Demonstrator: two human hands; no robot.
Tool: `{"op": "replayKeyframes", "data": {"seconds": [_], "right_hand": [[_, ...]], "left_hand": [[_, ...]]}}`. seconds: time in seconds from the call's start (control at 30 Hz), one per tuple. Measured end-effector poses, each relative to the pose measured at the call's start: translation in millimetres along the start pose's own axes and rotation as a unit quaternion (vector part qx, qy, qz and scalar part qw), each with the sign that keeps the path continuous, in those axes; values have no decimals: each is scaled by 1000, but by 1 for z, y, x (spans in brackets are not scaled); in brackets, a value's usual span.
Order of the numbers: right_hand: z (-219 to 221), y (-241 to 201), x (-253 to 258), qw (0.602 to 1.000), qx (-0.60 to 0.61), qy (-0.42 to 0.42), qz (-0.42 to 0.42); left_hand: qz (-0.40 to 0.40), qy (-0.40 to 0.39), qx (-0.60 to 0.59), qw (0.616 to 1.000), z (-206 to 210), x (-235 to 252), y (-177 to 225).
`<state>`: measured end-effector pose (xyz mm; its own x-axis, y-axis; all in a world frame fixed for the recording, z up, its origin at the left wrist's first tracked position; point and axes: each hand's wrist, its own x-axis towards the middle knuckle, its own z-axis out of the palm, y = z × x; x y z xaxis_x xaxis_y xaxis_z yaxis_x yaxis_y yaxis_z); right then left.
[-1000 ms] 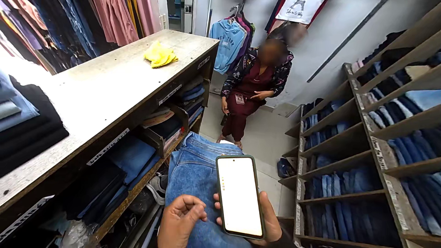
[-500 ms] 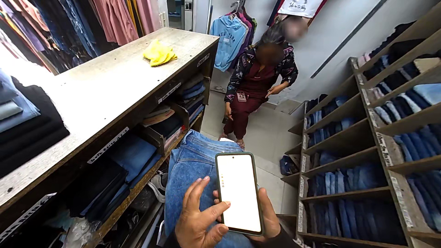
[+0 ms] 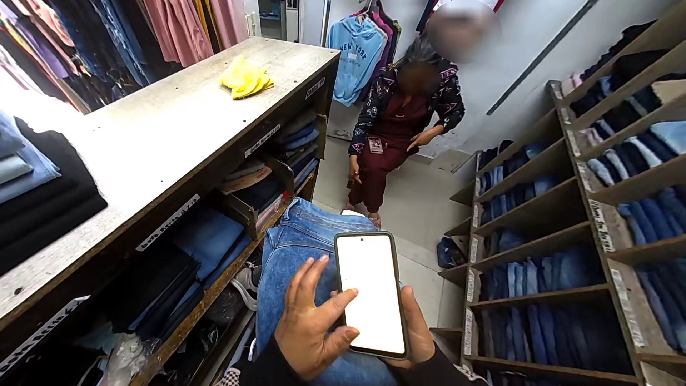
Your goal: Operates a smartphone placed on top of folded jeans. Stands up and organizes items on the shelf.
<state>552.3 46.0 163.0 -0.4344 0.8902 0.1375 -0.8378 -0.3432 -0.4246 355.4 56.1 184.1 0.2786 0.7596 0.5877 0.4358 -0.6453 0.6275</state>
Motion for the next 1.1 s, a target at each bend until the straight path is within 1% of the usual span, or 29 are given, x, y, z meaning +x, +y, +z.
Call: {"op": "replayKeyframes", "data": {"seconds": [0.1, 0.23, 0.37, 0.57, 0.77, 0.93, 1.1], "right_hand": [[-2, -1, 2, 999, 23, -28, 16], [-8, -1, 3, 998, 44, -41, 36], [-9, 0, 3, 997, 46, -28, 53], [-9, 1, 3, 997, 40, -3, 58], [-4, -2, 4, 998, 39, -24, 51], [0, -3, 2, 999, 22, -36, 14], [-2, -3, 2, 998, 32, -50, 18]], "left_hand": [[-31, 0, -8, 999, 1, 11, -4], [-38, 2, -19, 999, 1, 14, -6], [-42, 25, -50, 998, -5, 15, -5], [-59, 49, -49, 996, -14, 14, -1], [-35, 45, -56, 997, -8, 8, 0], [-15, 37, -49, 998, -4, 7, 0], [-8, 33, -49, 998, -2, 5, 1]]}}
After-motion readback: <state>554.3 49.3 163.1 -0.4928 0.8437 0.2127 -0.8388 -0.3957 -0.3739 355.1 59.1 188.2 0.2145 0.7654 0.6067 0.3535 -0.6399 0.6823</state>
